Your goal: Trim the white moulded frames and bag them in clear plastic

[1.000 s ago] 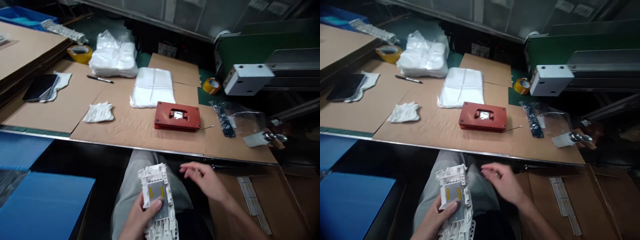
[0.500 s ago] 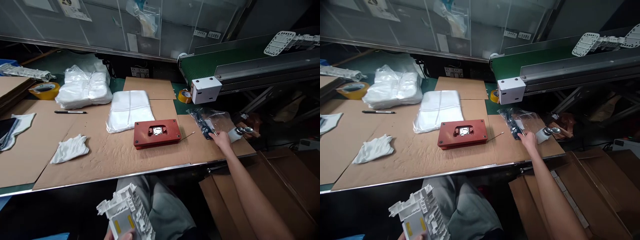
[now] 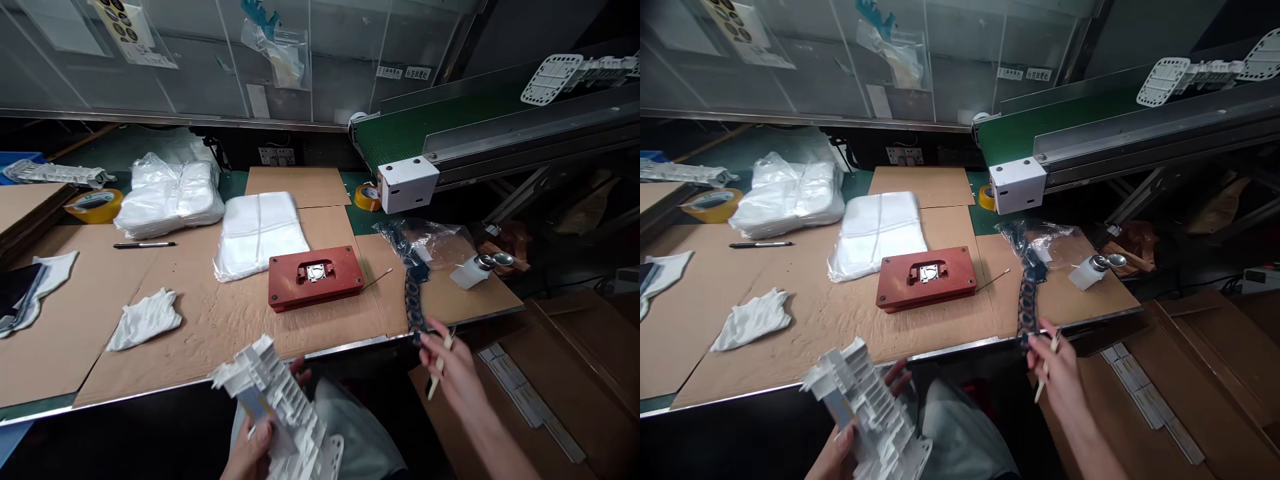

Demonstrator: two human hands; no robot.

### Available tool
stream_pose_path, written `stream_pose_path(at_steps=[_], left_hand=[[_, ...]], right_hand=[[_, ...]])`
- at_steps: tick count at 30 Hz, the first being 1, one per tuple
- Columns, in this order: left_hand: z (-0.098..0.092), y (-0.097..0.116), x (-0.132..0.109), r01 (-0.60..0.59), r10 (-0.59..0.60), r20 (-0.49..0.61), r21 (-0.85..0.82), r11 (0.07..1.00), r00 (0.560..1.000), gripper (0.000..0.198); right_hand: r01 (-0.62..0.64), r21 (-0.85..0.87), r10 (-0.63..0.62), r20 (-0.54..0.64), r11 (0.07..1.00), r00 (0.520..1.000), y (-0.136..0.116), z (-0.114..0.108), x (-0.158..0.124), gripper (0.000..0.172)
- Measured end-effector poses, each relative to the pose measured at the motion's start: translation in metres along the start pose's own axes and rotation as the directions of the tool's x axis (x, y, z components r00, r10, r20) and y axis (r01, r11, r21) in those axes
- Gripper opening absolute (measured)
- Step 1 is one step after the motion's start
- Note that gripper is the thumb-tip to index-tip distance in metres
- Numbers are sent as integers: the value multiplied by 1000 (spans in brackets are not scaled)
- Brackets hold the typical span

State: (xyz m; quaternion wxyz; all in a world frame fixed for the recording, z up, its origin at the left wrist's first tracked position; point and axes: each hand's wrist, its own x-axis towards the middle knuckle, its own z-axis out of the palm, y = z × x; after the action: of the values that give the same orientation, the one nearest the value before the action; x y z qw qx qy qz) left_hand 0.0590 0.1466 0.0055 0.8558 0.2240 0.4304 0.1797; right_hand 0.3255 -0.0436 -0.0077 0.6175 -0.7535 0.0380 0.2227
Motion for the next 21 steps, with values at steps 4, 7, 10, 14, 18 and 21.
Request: stream_pose_path(at_steps=[4,7,10,14,18,21], left_hand=[[42,14,39,-59,77,278,-71,996,957,81],[55,19,64,-48,87,348,-121,991,934,85],[56,20,78,-46,108,397,-161,986,912,83],[57,16,82,-37,110,343,-211,977,933,76],[66,12,82,0,69,276,-242,970,959,70],[71,12,82,-32,109,299,-252,967,948,71]], right_hand=[[-149,182,122,149,972,981,50,19,-71,84],[-162,185,118,228,969,966,70,24,-94,81],[-82,174,36,254,981,967,76,25,-96,75],[-59,122,14,343,991,939,71,25,-85,76],[-37,116,-11,388,993,922,66,29,-76,76],[-31,104,-16,419,994,908,64,33,-71,76]])
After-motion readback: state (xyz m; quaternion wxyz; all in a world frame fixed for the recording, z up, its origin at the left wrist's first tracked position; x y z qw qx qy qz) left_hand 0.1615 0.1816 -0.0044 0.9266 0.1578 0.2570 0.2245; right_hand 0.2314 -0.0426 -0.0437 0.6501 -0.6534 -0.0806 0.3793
